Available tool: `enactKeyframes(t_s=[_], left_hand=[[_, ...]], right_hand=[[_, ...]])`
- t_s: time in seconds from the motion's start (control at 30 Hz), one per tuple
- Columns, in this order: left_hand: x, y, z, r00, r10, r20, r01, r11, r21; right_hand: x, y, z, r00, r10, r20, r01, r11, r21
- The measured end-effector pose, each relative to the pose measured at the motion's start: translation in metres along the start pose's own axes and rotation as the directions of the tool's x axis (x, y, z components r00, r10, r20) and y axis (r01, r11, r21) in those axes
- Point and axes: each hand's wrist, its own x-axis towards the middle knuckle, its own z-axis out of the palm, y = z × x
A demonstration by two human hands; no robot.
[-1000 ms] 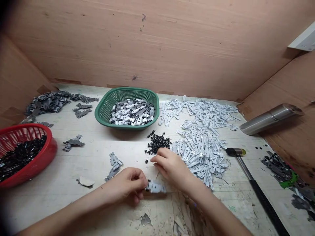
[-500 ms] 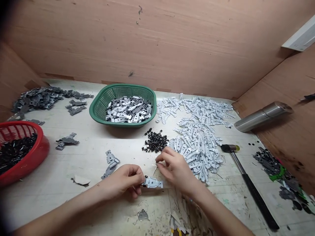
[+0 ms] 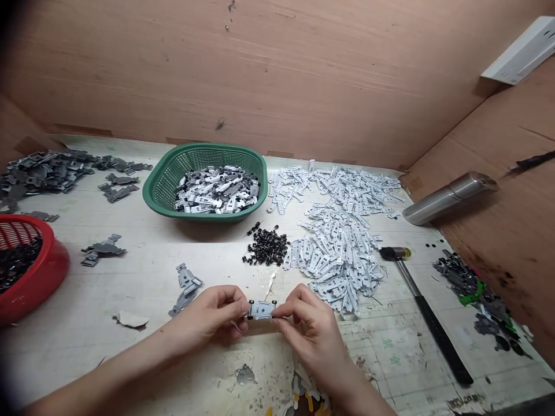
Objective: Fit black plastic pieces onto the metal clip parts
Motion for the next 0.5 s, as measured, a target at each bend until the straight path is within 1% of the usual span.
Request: enactKeyframes(t_s=[0.37,0.43,0.5], left_hand=[[0.0,0.0,0.001,1.0,0.02,0.003,-0.02,1.0,-0.014],[0.0,0.0,0.001,1.0,0.02,0.001,-0.02,1.0,-0.015],[0.0,0.0,0.001,1.0,0.015,-0.002,-0.015,1.0,-0.012]], right_hand=[[-0.004,0.001,0.003,1.0,0.01,0.01,-0.01,1.0,0.005],[-0.003,0.0,0.0,1.0,0.019,0.008,-0.019,1.0,0.014],[-0.002,-0.001,-0.008,1.0,0.021,-0.019,-0.021,1.0,0.008]])
